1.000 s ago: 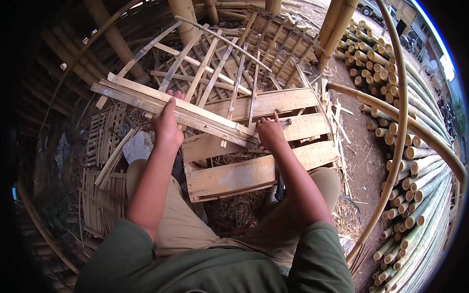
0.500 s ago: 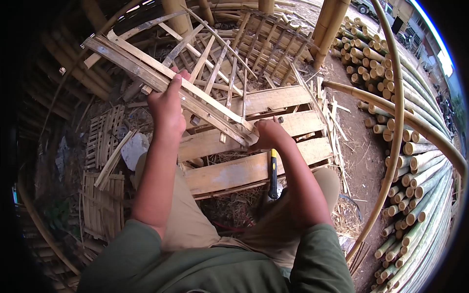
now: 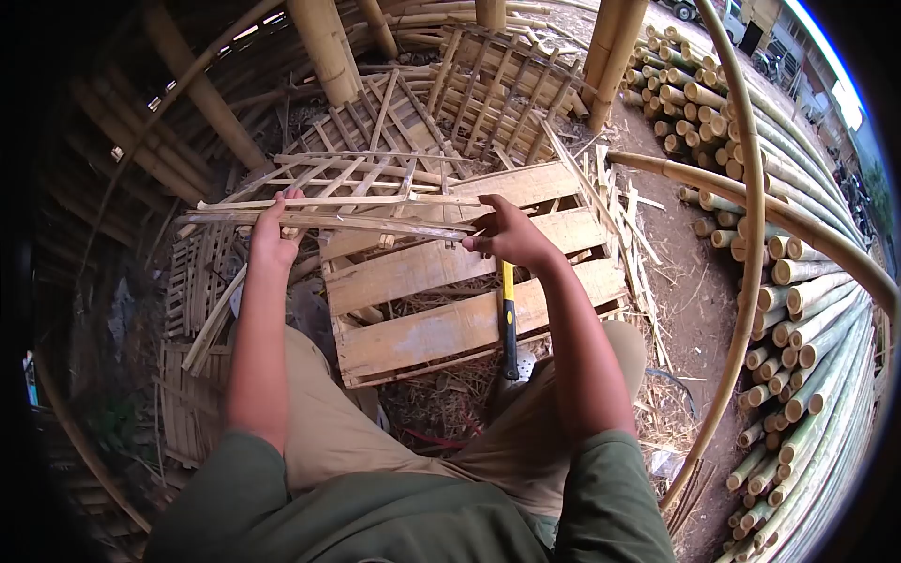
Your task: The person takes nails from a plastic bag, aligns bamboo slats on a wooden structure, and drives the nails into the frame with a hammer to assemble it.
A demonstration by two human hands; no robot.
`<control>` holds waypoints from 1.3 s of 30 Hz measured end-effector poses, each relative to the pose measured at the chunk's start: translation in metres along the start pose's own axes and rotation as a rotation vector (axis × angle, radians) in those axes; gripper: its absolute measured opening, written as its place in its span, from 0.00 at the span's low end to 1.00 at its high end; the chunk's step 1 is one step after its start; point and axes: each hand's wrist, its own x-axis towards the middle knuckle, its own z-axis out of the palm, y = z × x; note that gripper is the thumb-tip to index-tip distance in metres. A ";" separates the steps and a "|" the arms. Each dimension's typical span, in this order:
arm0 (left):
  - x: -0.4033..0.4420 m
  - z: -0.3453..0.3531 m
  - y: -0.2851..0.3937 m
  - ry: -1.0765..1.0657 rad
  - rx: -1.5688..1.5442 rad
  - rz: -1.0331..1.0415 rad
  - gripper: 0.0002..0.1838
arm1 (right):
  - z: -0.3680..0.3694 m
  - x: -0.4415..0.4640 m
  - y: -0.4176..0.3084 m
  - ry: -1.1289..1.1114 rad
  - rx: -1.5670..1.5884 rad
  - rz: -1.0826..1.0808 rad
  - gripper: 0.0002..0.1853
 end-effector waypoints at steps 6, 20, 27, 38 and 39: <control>-0.005 -0.040 -0.030 -0.034 -0.038 0.015 0.11 | 0.017 -0.003 -0.011 -0.053 0.318 0.287 0.20; -0.056 -0.081 -0.092 0.023 -0.084 -0.078 0.21 | 0.021 0.010 0.018 0.197 0.317 0.258 0.32; -0.068 -0.080 -0.110 -0.046 -0.008 -0.309 0.18 | 0.002 0.025 0.043 0.303 0.256 0.177 0.33; -0.110 -0.058 -0.100 -0.054 0.489 -0.477 0.18 | -0.010 0.039 0.064 0.466 -0.463 0.061 0.26; -0.114 -0.054 -0.098 -0.060 0.491 -0.481 0.18 | -0.005 0.036 0.060 0.472 -0.464 0.065 0.26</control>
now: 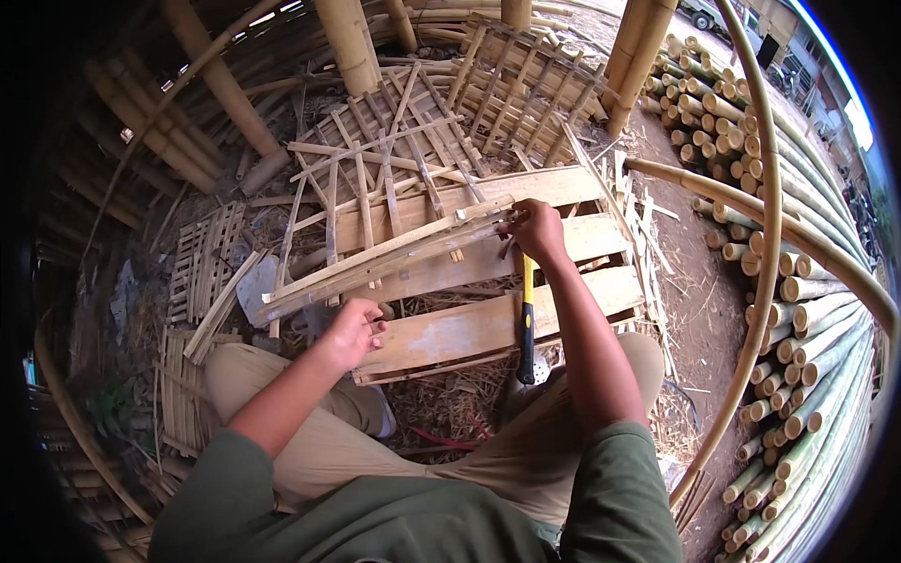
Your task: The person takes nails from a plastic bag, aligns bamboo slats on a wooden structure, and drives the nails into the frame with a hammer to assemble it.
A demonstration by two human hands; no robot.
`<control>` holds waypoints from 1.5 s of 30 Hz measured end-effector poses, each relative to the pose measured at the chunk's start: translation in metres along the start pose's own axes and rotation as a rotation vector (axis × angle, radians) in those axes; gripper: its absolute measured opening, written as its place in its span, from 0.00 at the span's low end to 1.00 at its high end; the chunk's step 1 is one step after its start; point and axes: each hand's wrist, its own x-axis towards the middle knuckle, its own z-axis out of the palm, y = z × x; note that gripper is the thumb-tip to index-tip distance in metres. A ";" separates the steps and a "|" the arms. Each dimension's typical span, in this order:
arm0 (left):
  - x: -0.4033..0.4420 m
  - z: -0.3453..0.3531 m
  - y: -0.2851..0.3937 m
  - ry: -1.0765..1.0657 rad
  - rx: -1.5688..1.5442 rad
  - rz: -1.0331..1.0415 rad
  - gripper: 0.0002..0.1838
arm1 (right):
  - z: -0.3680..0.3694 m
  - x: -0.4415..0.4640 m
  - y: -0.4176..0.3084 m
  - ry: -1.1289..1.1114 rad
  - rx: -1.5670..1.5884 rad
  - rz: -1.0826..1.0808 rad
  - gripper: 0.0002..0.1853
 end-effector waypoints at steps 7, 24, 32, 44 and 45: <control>-0.006 0.040 0.009 -0.300 0.500 0.513 0.16 | 0.009 -0.007 -0.001 0.111 -0.368 0.005 0.20; 0.172 0.164 0.079 -0.506 1.257 0.921 0.31 | 0.007 -0.003 -0.007 0.032 -0.342 0.135 0.26; 0.187 0.165 0.091 -0.683 0.840 0.390 0.26 | 0.013 0.000 0.003 0.070 -0.294 0.075 0.25; 0.171 0.169 0.088 -0.525 0.946 0.663 0.22 | 0.018 0.005 0.005 0.027 -0.313 0.123 0.28; 0.179 0.167 0.087 -0.526 0.945 0.665 0.22 | 0.017 0.005 0.005 0.029 -0.315 0.122 0.28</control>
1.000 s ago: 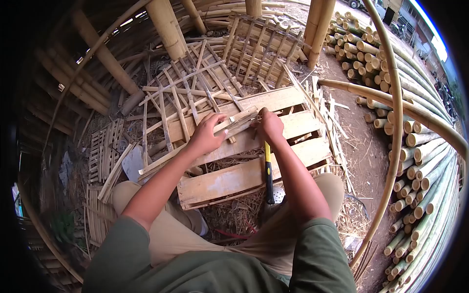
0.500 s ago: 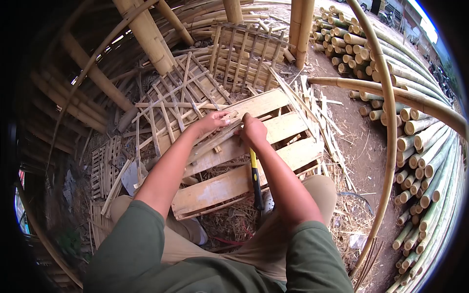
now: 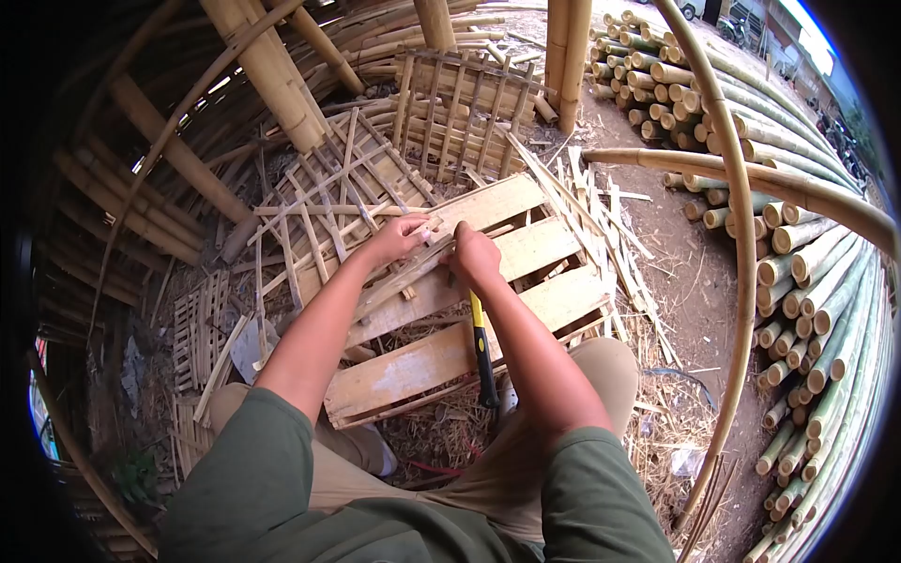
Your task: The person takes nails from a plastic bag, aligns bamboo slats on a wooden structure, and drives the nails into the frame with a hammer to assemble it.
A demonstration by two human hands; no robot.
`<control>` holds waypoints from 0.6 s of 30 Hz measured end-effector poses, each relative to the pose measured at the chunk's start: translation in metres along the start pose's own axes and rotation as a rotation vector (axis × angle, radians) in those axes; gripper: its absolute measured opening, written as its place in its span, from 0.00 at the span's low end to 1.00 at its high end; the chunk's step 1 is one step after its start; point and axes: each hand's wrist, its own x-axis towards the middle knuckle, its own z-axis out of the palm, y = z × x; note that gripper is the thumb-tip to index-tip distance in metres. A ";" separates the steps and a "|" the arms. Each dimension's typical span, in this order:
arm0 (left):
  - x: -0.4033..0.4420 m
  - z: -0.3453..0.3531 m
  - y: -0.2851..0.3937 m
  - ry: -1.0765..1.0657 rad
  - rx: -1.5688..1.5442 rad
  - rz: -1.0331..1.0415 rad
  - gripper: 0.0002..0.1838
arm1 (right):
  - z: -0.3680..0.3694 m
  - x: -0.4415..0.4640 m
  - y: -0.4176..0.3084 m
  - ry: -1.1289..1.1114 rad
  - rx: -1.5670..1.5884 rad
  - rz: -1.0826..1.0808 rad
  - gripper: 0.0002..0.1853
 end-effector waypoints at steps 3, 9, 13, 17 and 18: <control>0.012 -0.006 -0.022 0.006 0.127 0.296 0.26 | -0.001 0.000 0.000 0.006 -0.001 -0.013 0.28; 0.003 -0.010 -0.003 -0.105 0.066 0.112 0.26 | 0.001 0.000 0.000 -0.004 -0.002 -0.006 0.28; -0.005 -0.005 0.010 -0.144 0.223 0.211 0.27 | -0.001 0.000 0.000 -0.012 -0.003 0.003 0.28; 0.003 -0.002 -0.008 -0.059 0.098 0.214 0.25 | -0.002 0.000 0.000 -0.018 0.003 -0.001 0.28; 0.004 -0.002 -0.010 -0.060 0.098 0.214 0.25 | -0.001 0.000 0.000 -0.018 0.004 0.000 0.28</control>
